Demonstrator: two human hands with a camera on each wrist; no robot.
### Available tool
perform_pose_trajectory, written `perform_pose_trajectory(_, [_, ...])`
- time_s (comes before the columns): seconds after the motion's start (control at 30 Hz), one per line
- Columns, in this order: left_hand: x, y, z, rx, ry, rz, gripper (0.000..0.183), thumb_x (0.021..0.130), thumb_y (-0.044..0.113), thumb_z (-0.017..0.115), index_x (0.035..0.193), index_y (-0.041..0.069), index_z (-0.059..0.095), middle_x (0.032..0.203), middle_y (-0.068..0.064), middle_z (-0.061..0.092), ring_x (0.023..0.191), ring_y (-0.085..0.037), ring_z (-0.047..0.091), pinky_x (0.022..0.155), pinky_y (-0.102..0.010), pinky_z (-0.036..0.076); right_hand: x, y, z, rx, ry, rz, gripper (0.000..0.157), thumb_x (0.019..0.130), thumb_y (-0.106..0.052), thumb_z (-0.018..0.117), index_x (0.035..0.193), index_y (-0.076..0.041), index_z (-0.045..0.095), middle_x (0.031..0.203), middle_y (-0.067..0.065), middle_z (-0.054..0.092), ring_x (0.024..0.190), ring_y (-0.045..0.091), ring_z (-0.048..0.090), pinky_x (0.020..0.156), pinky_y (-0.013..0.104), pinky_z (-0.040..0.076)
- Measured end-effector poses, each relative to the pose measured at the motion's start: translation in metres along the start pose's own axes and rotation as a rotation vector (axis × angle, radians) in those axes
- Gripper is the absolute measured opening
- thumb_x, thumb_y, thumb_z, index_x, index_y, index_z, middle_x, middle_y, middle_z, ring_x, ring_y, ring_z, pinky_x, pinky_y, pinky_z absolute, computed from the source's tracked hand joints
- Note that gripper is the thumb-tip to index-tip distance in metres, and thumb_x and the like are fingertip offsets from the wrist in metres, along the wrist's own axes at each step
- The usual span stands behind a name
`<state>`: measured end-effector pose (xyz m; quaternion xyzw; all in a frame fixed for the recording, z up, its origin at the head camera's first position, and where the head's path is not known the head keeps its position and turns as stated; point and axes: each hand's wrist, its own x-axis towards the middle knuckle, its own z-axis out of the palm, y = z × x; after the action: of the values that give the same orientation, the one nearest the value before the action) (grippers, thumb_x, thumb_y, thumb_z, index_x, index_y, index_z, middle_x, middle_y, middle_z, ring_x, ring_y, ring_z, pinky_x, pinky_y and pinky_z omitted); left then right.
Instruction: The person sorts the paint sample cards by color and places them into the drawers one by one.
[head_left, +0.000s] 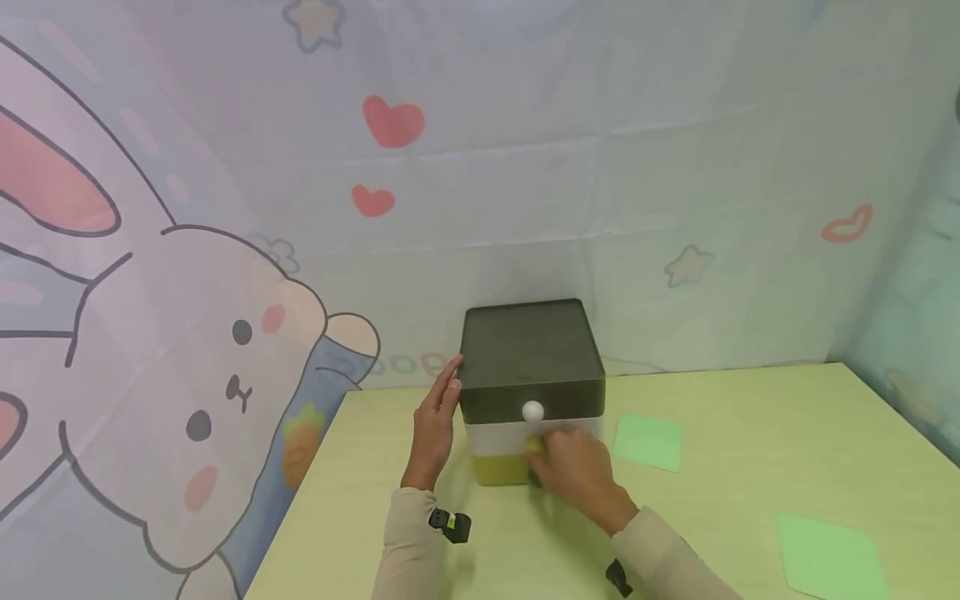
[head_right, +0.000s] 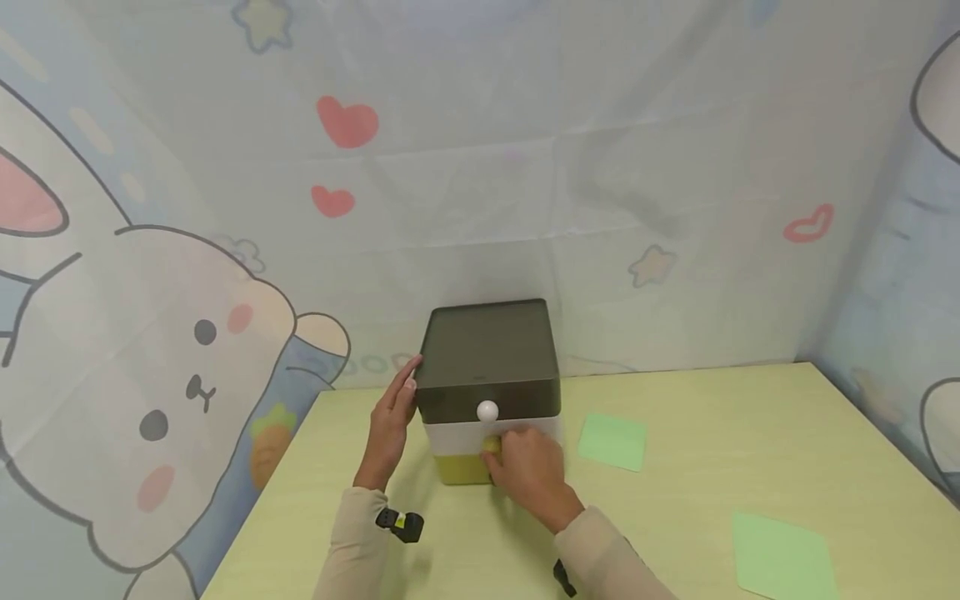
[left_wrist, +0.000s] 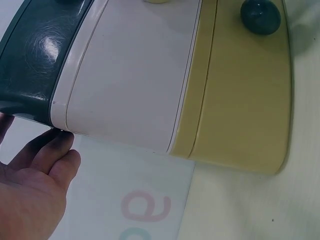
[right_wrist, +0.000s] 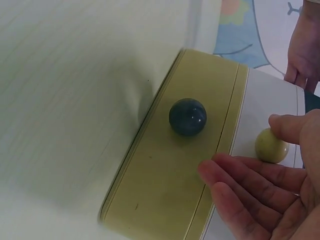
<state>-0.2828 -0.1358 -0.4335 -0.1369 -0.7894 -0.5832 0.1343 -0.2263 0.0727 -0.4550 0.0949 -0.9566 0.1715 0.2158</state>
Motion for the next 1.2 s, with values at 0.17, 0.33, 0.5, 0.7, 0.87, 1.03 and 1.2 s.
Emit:
perform_pose_trajectory(0.17, [0.0, -0.002, 0.0, -0.01, -0.007, 0.004, 0.04, 0.107, 0.049, 0.04, 0.147, 0.048, 0.044, 0.159, 0.006, 0.043, 0.147, -0.027, 0.043, 0.119, -0.058, 0.034, -0.002, 0.0, 0.002, -0.009, -0.01, 0.015, 0.029, 0.083, -0.038, 0.079, 0.073, -0.015, 0.063, 0.053, -0.004, 0.038, 0.048, 0.011, 0.037, 0.038, 0.025, 0.026])
perform_pose_trajectory(0.33, [0.0, -0.003, 0.0, -0.014, -0.009, -0.015, 0.041, 0.108, 0.044, 0.04, 0.148, 0.046, 0.043, 0.16, 0.006, 0.042, 0.148, -0.026, 0.041, 0.12, -0.058, 0.033, -0.007, 0.002, 0.014, -0.031, -0.04, 0.02, 0.04, 0.082, -0.038, 0.079, 0.061, -0.015, 0.054, 0.055, -0.003, 0.04, 0.048, 0.01, 0.037, 0.038, 0.024, 0.027])
perform_pose_trajectory(0.5, [-0.002, 0.01, -0.002, -0.023, -0.041, -0.054, 0.044, 0.11, 0.037, 0.039, 0.154, 0.034, 0.041, 0.162, -0.001, 0.039, 0.149, -0.03, 0.04, 0.12, -0.058, 0.033, -0.012, 0.003, 0.028, -0.059, -0.01, -0.031, 0.051, 0.078, -0.036, 0.082, 0.053, -0.017, 0.043, 0.053, -0.003, 0.044, 0.046, 0.009, 0.037, 0.038, 0.024, 0.028])
perform_pose_trajectory(0.7, [-0.011, 0.035, -0.008, -0.018, -0.04, -0.064, 0.045, 0.11, 0.035, 0.04, 0.154, 0.026, 0.043, 0.16, -0.006, 0.042, 0.147, -0.032, 0.042, 0.119, -0.058, 0.034, -0.014, 0.001, 0.038, -0.109, 0.047, -0.077, 0.052, 0.073, -0.035, 0.087, 0.051, -0.016, 0.045, 0.05, -0.003, 0.045, 0.044, 0.008, 0.035, 0.037, 0.025, 0.032])
perform_pose_trajectory(0.87, [-0.012, 0.041, -0.006, -0.02, -0.033, -0.055, 0.044, 0.109, 0.035, 0.041, 0.153, 0.026, 0.045, 0.159, -0.005, 0.043, 0.146, -0.032, 0.043, 0.119, -0.058, 0.034, -0.016, 0.004, 0.045, -0.157, 0.028, -0.03, 0.047, 0.07, -0.037, 0.09, 0.056, -0.013, 0.052, 0.056, 0.0, 0.054, 0.046, 0.015, 0.051, 0.039, 0.032, 0.041])
perform_pose_trajectory(1.03, [-0.011, 0.039, -0.004, -0.021, -0.039, -0.06, 0.045, 0.109, 0.035, 0.041, 0.153, 0.028, 0.044, 0.16, -0.004, 0.042, 0.147, -0.032, 0.042, 0.12, -0.058, 0.033, -0.018, 0.007, 0.05, -0.19, 0.009, 0.004, 0.052, 0.072, -0.038, 0.088, 0.05, -0.015, 0.047, 0.053, -0.001, 0.052, 0.046, 0.017, 0.052, 0.039, 0.033, 0.042])
perform_pose_trajectory(1.2, [-0.009, 0.032, -0.005, -0.028, -0.034, -0.067, 0.045, 0.11, 0.034, 0.04, 0.154, 0.028, 0.043, 0.161, -0.003, 0.04, 0.148, -0.032, 0.04, 0.12, -0.058, 0.033, -0.024, 0.001, 0.042, -0.158, -0.041, -0.03, 0.06, 0.077, -0.025, 0.078, 0.049, -0.019, 0.025, 0.047, -0.009, 0.025, 0.044, 0.007, 0.026, 0.036, 0.025, 0.024])
